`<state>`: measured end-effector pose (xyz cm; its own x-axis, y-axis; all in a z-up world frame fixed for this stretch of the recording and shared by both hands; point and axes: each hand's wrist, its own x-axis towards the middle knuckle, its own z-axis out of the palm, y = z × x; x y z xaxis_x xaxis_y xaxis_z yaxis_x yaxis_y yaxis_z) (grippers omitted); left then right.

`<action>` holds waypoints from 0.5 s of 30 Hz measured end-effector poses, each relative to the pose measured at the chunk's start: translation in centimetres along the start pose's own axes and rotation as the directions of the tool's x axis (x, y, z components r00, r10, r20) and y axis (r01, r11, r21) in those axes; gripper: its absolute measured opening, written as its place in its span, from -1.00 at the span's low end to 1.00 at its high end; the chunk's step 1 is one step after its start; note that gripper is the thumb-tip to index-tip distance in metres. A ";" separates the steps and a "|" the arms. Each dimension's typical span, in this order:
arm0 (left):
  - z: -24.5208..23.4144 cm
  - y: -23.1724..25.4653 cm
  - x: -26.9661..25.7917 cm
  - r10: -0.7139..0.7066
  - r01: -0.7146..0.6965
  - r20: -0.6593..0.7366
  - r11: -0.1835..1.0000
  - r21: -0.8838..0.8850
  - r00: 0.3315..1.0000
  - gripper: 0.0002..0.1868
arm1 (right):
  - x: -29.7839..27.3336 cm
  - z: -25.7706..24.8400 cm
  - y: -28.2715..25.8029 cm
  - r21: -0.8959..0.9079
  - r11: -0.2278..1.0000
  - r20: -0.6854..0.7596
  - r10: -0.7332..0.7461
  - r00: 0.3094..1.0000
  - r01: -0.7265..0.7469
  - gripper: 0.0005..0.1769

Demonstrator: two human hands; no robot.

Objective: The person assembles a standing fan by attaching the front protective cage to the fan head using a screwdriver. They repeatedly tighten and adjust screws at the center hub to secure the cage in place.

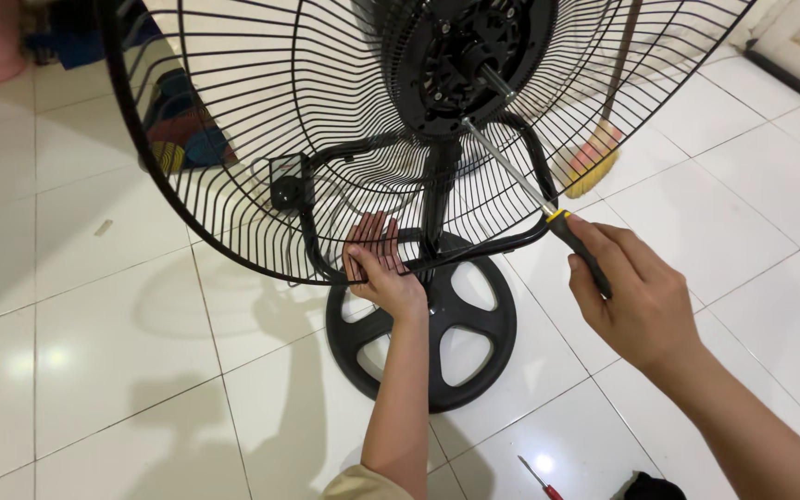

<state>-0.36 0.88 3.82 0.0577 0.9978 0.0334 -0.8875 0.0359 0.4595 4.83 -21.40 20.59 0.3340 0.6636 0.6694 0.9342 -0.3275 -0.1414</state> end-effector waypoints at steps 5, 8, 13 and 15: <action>0.4 -0.4 -0.1 0.019 -0.019 0.001 1.000 0.000 1.000 -0.53 | 0.0 -0.3 0.6 0.046 0.999 -0.015 0.006 1.000 -0.005 -0.62; 0.6 -0.7 -0.3 0.024 -0.024 -0.001 1.000 0.005 1.000 -0.52 | 0.0 -0.5 0.6 0.042 0.999 -0.008 0.020 1.000 -0.020 -0.62; 0.4 -0.5 -0.2 0.028 -0.028 0.008 1.000 0.012 1.000 -0.53 | 0.1 -0.4 -1.1 0.016 0.999 -0.024 0.036 0.999 -0.036 -0.61; 0.2 -0.3 -0.1 0.034 -0.035 0.030 0.999 0.004 0.999 -0.53 | 0.0 -0.5 -2.1 0.006 0.999 -0.030 0.047 0.998 -0.047 -0.61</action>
<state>-0.04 0.78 3.88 0.0410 0.9963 0.0761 -0.8869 0.0012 0.4620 2.84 -21.01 21.22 0.3735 0.6274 0.6833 0.9184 -0.3539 -0.1771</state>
